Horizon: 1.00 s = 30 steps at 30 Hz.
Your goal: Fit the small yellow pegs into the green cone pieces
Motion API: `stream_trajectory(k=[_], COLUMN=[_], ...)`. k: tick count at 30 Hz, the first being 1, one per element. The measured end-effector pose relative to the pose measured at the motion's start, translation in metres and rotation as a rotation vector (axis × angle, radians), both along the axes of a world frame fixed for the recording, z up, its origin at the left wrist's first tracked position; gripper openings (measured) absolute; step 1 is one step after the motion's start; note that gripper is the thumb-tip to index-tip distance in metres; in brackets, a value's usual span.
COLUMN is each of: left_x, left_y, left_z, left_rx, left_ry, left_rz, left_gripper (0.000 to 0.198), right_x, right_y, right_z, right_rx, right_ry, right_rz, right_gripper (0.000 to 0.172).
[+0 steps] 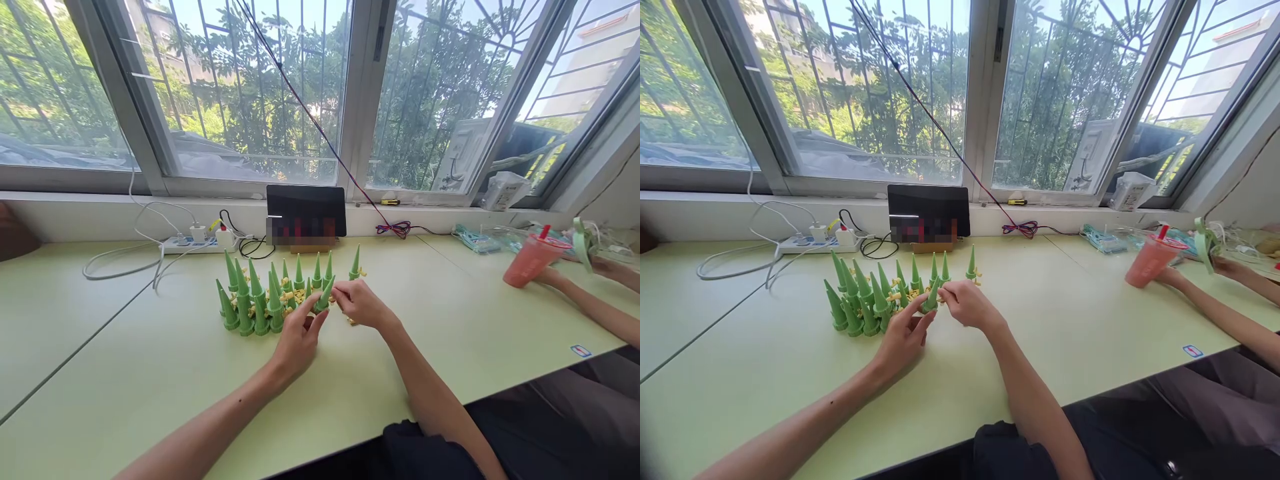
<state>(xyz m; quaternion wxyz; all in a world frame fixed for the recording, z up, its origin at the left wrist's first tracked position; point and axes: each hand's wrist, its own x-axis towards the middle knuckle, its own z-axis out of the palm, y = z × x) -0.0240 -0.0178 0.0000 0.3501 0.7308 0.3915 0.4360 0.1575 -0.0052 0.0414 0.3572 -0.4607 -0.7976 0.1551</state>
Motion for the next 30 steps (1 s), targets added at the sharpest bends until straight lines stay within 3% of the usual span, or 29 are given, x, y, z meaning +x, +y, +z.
stream_trajectory(k=[11, 16, 20, 30], left_x=[0.003, 0.003, 0.003, 0.001], left_y=[0.0, -0.002, -0.004, -0.004], left_z=[-0.001, 0.005, 0.007, 0.007], left_rx=[0.023, -0.043, -0.084, -0.044], left_ry=[-0.01, -0.079, -0.139, -0.083], left_rz=[0.044, 0.089, 0.052, 0.046], left_gripper=[0.035, 0.039, 0.038, 0.038], right_x=[-0.002, -0.002, -0.002, 0.0], right_y=[-0.004, -0.004, -0.003, 0.003], right_z=[0.003, 0.004, 0.003, -0.001], right_rx=[-0.044, -0.028, -0.031, -0.012], right_ry=[0.125, 0.184, 0.206, 0.207], right_rz=[0.009, 0.05, 0.051, 0.06], right_gripper=[0.018, 0.022, 0.023, 0.01])
